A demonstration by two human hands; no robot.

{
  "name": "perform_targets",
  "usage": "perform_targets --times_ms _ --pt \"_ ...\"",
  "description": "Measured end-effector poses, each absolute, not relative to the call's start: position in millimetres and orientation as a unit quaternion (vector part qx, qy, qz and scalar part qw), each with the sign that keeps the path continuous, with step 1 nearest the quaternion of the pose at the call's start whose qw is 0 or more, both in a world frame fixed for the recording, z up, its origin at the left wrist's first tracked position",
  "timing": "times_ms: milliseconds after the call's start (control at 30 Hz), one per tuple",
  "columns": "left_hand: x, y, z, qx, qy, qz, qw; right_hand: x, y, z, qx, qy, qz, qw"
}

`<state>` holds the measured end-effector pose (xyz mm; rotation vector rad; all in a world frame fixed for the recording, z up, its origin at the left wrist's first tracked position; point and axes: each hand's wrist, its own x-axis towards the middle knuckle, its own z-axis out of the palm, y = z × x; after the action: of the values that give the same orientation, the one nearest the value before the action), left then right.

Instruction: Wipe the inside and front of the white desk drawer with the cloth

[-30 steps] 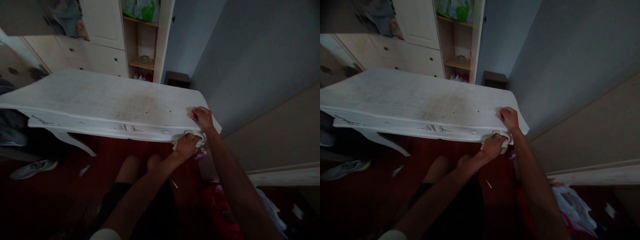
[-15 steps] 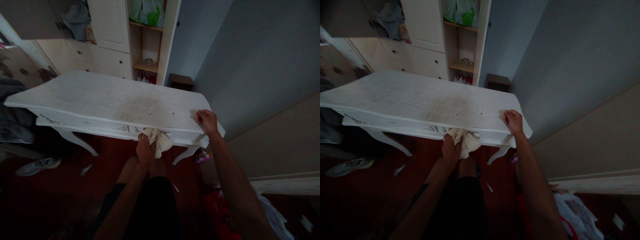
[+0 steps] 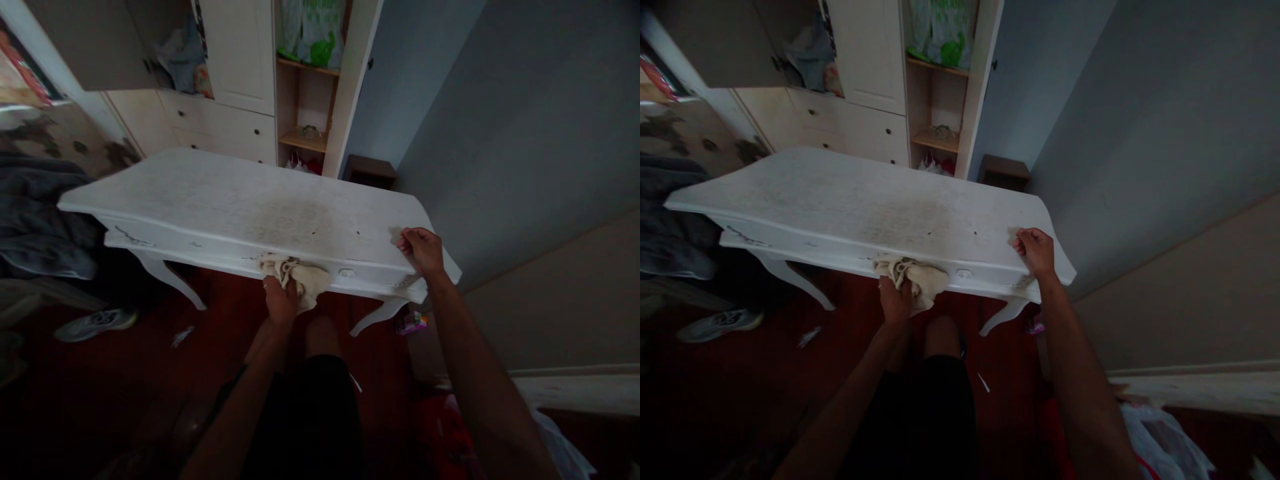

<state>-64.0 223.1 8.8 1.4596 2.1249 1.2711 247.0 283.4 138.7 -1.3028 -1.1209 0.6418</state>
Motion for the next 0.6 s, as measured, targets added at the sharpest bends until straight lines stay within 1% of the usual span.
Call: perform_targets --times_ms 367,600 --pt "-47.9 213.1 26.2 0.517 0.732 0.399 0.195 245.7 281.6 139.4 -0.559 -0.477 0.283 0.616" --pt "4.7 200.1 34.6 0.603 0.685 0.322 0.253 248.5 282.3 138.1 -0.559 -0.494 0.268 0.61"
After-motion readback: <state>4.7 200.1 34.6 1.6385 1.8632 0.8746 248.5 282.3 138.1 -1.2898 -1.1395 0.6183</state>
